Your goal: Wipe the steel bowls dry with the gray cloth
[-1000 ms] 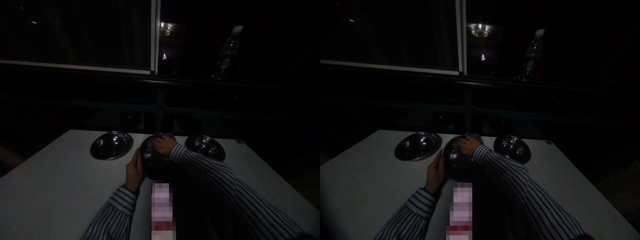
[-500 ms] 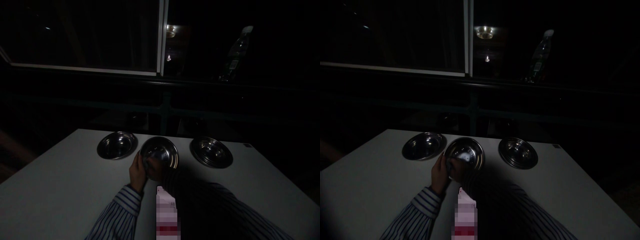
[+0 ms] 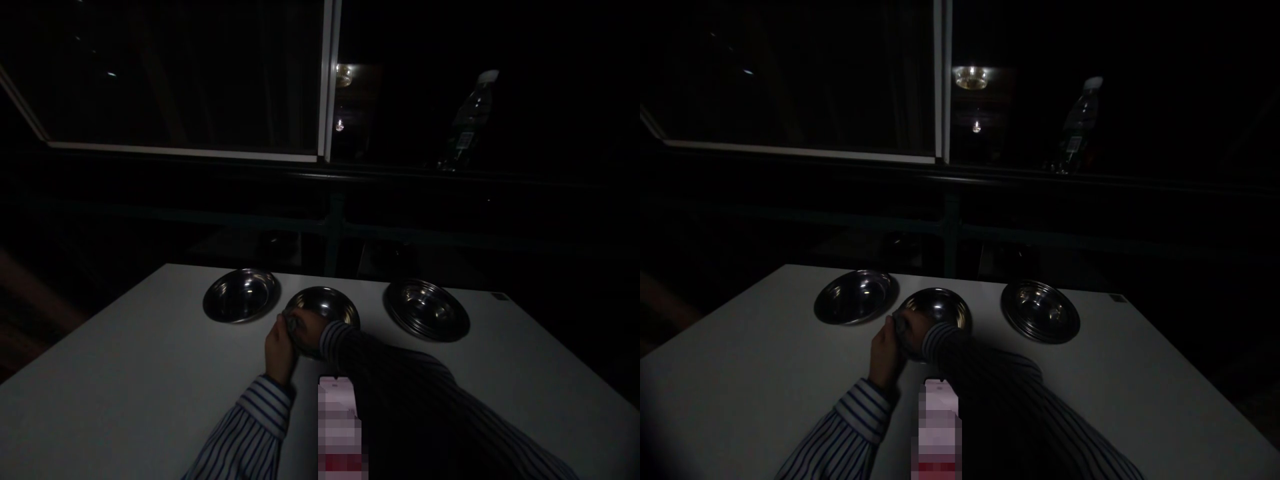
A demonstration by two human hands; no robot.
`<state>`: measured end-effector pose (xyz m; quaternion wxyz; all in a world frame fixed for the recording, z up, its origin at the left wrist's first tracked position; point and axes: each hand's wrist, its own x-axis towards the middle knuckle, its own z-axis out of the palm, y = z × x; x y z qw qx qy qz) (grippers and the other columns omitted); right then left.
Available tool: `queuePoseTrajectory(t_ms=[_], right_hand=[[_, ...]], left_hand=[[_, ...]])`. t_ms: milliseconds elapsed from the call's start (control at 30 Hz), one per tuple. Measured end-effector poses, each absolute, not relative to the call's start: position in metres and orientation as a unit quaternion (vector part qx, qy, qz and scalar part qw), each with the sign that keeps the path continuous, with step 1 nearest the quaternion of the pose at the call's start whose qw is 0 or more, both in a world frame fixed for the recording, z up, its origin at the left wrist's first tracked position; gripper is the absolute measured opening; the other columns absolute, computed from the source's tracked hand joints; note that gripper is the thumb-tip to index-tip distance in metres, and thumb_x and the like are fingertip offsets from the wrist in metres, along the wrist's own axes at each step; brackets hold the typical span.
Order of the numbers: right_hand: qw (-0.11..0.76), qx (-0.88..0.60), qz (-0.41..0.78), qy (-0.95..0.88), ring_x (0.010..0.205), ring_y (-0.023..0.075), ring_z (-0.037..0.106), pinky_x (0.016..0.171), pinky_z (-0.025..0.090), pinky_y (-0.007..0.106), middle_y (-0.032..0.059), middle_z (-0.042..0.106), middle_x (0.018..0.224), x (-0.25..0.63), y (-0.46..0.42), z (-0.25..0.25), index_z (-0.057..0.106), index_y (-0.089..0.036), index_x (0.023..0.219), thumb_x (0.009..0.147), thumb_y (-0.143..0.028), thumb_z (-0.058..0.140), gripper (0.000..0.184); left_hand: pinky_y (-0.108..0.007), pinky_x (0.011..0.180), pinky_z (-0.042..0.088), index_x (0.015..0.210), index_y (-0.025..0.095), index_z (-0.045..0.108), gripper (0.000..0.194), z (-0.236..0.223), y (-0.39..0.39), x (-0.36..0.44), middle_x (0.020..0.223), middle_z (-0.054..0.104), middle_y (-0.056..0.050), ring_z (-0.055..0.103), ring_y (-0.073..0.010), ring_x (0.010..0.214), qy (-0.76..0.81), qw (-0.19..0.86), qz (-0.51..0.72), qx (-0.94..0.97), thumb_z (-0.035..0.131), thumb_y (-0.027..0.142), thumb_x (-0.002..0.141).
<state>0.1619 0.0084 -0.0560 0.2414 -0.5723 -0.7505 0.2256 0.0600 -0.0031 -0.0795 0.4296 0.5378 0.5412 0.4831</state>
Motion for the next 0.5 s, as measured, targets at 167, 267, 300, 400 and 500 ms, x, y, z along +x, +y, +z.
queuePoseTrajectory(t_ms=[167, 267, 300, 400, 500], right_hand=[[0.169, -0.58, 0.222, -0.765, 0.093, 0.0176, 0.055, 0.077, 0.042, 0.028, 0.01, 0.059, 0.102, 0.159, 0.015, -0.047, 0.051, -0.014, 0.106, 0.077, -0.012, 0.044, 0.03], [0.116, -0.525, 0.251, -0.805, 0.077, 0.0164, 0.059, 0.069, 0.043, 0.025, 0.0075, 0.065, 0.086, 0.157, 0.005, -0.044, 0.06, -0.013, 0.083, 0.075, -0.016, 0.05, 0.013], [0.114, -0.527, 0.247, -0.805, 0.076, 0.0168, 0.059, 0.068, 0.043, 0.025, 0.0088, 0.065, 0.086, 0.157, 0.001, -0.043, 0.06, -0.012, 0.083, 0.077, -0.016, 0.048, 0.015], [0.095, -0.529, 0.223, -0.813, 0.079, 0.0171, 0.059, 0.069, 0.043, 0.027, 0.0115, 0.064, 0.091, 0.155, -0.011, -0.038, 0.059, -0.01, 0.09, 0.081, -0.015, 0.039, 0.022], [0.025, -0.514, 0.202, -0.833, 0.082, 0.0173, 0.06, 0.073, 0.043, 0.026, 0.0095, 0.065, 0.09, 0.155, -0.015, -0.034, 0.061, -0.011, 0.085, 0.077, -0.015, 0.047, 0.016]], left_hand=[[-0.032, 0.066, 0.047, 0.082, 0.011, 0.064, 0.059, -0.074, -0.004, 0.059, 0.082, 0.068, -0.014, 0.063, -0.0223, 0.076, 0.548, 0.454, 0.482, 0.511, 0.024, 0.055, 0.081], [-0.034, 0.073, 0.045, 0.082, 0.011, 0.065, 0.063, -0.073, -0.001, 0.055, 0.084, 0.067, -0.015, 0.062, -0.024, 0.084, 0.576, 0.428, 0.481, 0.503, 0.02, 0.055, 0.081], [-0.035, 0.075, 0.045, 0.083, 0.011, 0.065, 0.062, -0.074, 0.0, 0.054, 0.086, 0.067, -0.016, 0.061, -0.0244, 0.086, 0.576, 0.426, 0.481, 0.505, 0.021, 0.055, 0.081], [-0.035, 0.076, 0.044, 0.085, 0.011, 0.065, 0.053, -0.077, 0.001, 0.053, 0.089, 0.067, -0.015, 0.061, -0.0246, 0.086, 0.571, 0.417, 0.491, 0.508, 0.03, 0.051, 0.08], [-0.034, 0.077, 0.044, 0.088, 0.012, 0.065, 0.042, -0.08, 0.001, 0.054, 0.091, 0.067, -0.013, 0.06, -0.0236, 0.088, 0.569, 0.391, 0.501, 0.522, 0.036, 0.041, 0.079]])
